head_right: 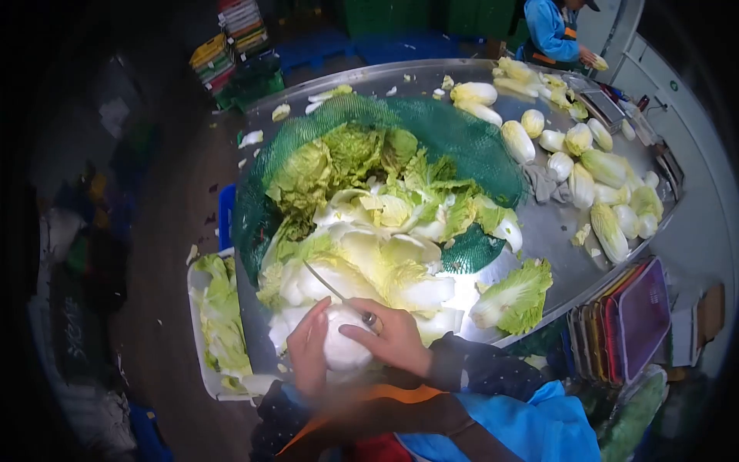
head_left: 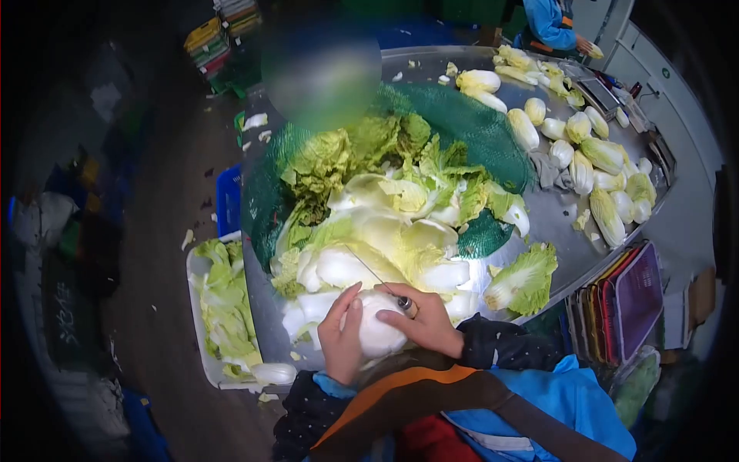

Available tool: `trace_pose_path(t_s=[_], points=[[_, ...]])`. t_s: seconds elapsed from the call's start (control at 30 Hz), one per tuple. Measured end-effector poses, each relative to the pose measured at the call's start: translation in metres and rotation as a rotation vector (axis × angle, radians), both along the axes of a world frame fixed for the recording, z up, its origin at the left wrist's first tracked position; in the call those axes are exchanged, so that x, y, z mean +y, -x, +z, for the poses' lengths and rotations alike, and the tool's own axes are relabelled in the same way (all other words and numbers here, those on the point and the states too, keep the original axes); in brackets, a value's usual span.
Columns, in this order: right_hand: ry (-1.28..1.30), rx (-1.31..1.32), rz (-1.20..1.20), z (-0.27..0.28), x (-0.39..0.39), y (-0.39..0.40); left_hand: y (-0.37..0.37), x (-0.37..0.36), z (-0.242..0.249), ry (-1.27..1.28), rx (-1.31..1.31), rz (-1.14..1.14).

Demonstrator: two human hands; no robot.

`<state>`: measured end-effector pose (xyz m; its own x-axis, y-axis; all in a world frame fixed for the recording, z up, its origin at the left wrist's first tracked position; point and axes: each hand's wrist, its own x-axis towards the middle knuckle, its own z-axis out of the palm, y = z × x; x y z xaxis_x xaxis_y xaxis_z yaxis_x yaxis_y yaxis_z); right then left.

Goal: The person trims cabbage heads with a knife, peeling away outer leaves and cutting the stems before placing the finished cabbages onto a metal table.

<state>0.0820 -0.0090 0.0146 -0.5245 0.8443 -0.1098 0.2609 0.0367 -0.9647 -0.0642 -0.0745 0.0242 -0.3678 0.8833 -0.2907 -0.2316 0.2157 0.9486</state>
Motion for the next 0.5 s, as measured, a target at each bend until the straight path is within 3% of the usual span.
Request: trace_pose_path(t_s=[0.03, 0.07, 0.13, 0.2, 0.27, 0.3, 0.33, 0.4, 0.47, 0.5], points=[[-0.115, -0.045, -0.043, 0.004, 0.000, 0.002, -0.006, -0.001, -0.003, -0.125, 0.278, 0.024], [-0.096, -0.061, -0.045, 0.002, 0.006, 0.004, -0.009, -0.007, -0.013, -0.106, 0.263, 0.019], [0.165, -0.455, 0.029, -0.004, 0.026, 0.009, -0.013, -0.018, -0.040, -0.229, 0.564, -0.045], [0.198, -0.499, 0.031, -0.024, 0.031, 0.007, -0.001, -0.025, -0.078, -0.244, 0.617, -0.076], [0.026, -0.344, -0.049, -0.047, 0.034, 0.006, 0.031, -0.048, -0.152, 0.094, 0.847, -0.056], [-0.034, -0.217, -0.100, -0.049, 0.030, 0.013, 0.039, -0.042, -0.124, -0.087, 0.941, -0.147], [-0.002, -0.233, -0.109, -0.053, 0.027, 0.016, 0.034, -0.037, -0.103, -0.133, 0.919, -0.030], [-0.050, -0.211, -0.169, -0.039, 0.030, 0.035, 0.014, -0.006, -0.001, -0.238, 0.874, 0.202], [-0.094, -0.171, -0.168, -0.047, 0.025, 0.051, 0.004, -0.003, 0.011, -0.170, 1.126, -0.228], [-0.147, -0.044, -0.150, -0.053, 0.027, 0.056, 0.010, -0.008, -0.010, -0.141, 1.122, -0.208]])
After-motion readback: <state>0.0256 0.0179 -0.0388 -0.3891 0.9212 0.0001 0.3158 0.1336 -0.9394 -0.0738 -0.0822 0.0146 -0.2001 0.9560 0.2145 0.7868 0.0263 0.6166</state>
